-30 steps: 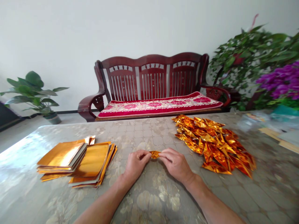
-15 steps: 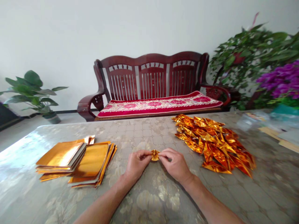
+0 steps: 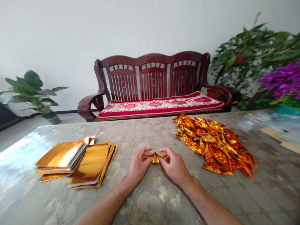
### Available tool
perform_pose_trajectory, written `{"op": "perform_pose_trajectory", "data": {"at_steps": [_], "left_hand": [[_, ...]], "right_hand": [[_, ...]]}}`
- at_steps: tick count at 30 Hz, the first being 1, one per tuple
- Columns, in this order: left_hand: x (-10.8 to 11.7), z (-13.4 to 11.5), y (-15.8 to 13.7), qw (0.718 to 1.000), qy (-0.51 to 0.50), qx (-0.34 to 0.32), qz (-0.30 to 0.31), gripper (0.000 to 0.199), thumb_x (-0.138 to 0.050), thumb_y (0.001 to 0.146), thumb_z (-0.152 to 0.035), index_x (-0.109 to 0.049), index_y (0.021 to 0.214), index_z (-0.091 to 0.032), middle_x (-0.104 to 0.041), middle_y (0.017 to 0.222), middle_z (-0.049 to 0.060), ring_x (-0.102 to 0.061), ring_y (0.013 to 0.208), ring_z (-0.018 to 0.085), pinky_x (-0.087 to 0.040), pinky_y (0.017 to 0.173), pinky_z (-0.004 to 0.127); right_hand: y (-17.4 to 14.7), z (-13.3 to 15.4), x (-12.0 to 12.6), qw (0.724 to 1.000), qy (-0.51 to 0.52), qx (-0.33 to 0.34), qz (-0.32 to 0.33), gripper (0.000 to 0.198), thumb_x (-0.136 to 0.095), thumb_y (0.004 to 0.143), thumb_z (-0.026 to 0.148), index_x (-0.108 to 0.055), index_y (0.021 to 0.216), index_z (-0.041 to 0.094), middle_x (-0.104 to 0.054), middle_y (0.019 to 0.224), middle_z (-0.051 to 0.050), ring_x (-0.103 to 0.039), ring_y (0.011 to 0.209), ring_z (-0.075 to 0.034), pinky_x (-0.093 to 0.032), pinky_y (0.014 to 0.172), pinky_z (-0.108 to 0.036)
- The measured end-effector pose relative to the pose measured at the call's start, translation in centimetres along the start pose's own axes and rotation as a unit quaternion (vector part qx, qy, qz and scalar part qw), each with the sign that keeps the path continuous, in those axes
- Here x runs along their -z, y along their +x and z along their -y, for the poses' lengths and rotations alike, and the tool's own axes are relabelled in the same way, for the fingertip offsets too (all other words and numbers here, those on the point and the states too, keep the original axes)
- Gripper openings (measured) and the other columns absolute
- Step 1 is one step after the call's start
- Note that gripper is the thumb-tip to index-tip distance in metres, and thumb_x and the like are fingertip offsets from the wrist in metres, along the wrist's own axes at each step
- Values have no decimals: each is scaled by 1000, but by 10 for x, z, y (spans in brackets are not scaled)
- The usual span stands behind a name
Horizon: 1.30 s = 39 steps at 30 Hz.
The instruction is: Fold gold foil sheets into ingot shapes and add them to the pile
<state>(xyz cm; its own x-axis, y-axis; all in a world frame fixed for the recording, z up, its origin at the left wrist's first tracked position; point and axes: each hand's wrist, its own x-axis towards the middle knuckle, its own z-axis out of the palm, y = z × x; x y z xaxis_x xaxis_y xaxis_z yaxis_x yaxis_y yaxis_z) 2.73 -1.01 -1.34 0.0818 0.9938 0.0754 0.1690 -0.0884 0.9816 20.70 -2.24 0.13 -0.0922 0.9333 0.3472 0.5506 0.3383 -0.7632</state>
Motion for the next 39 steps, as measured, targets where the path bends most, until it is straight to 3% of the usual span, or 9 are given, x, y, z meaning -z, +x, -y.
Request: {"op": "perform_pose_trajectory", "data": {"at_steps": [5, 12, 20, 29, 34, 36, 39], "left_hand": [[0, -6, 1, 999, 6, 32, -12, 24, -66, 76, -34, -74, 89, -16, -75, 80, 4, -67, 67, 17, -53, 64, 27], [0, -13, 1, 998, -16, 43, -42, 25, -67, 73, -40, -71, 74, -15, -68, 64, 1, -60, 59, 14, -48, 57, 23], [1, -19, -1, 997, 44, 33, -49, 23, -66, 73, -37, -66, 65, -15, -63, 59, -1, -56, 56, 12, -41, 55, 21], [2, -20, -1, 997, 62, 29, -46, 24, -67, 71, -38, -68, 65, -15, -65, 61, 2, -58, 57, 14, -42, 56, 22], [2, -17, 3, 997, -10, 50, -50, 30, -69, 71, -45, -66, 68, -15, -66, 61, 1, -60, 56, 14, -46, 55, 22], [3, -14, 6, 996, -46, 61, -46, 31, -69, 71, -47, -67, 73, -16, -68, 64, 1, -62, 58, 14, -50, 58, 23], [3, -9, 8, 993, -78, 73, -43, 34, -68, 73, -46, -68, 88, -16, -72, 75, 2, -66, 63, 15, -54, 61, 25]], "right_hand": [[1, 1, -5, 999, 31, 4, 9, 21, -57, 82, 17, -69, 98, 23, -74, 91, -3, -68, 82, -17, -51, 74, -27], [4, 4, -8, 993, 97, -62, 5, 15, -59, 82, 29, -69, 76, 19, -70, 74, -3, -64, 70, -18, -49, 66, -26], [6, 10, -6, 990, 109, -91, 16, 18, -58, 79, 30, -67, 69, 19, -66, 65, -3, -62, 66, -18, -47, 61, -25], [6, 13, -6, 994, 95, -60, 2, 19, -57, 78, 27, -64, 63, 19, -64, 65, -3, -62, 65, -17, -46, 61, -25], [8, 7, -7, 983, 151, -99, 23, 19, -55, 84, 32, -66, 76, 19, -66, 65, -1, -63, 61, -17, -50, 59, -25], [7, 5, -4, 979, 183, -89, 31, 24, -48, 91, 35, -66, 96, 20, -71, 80, -3, -68, 70, -17, -54, 65, -27], [4, 5, 5, 987, 154, -18, 50, 28, -41, 93, 24, -62, 113, 22, -71, 104, -4, -69, 89, -17, -55, 81, -29]]}}
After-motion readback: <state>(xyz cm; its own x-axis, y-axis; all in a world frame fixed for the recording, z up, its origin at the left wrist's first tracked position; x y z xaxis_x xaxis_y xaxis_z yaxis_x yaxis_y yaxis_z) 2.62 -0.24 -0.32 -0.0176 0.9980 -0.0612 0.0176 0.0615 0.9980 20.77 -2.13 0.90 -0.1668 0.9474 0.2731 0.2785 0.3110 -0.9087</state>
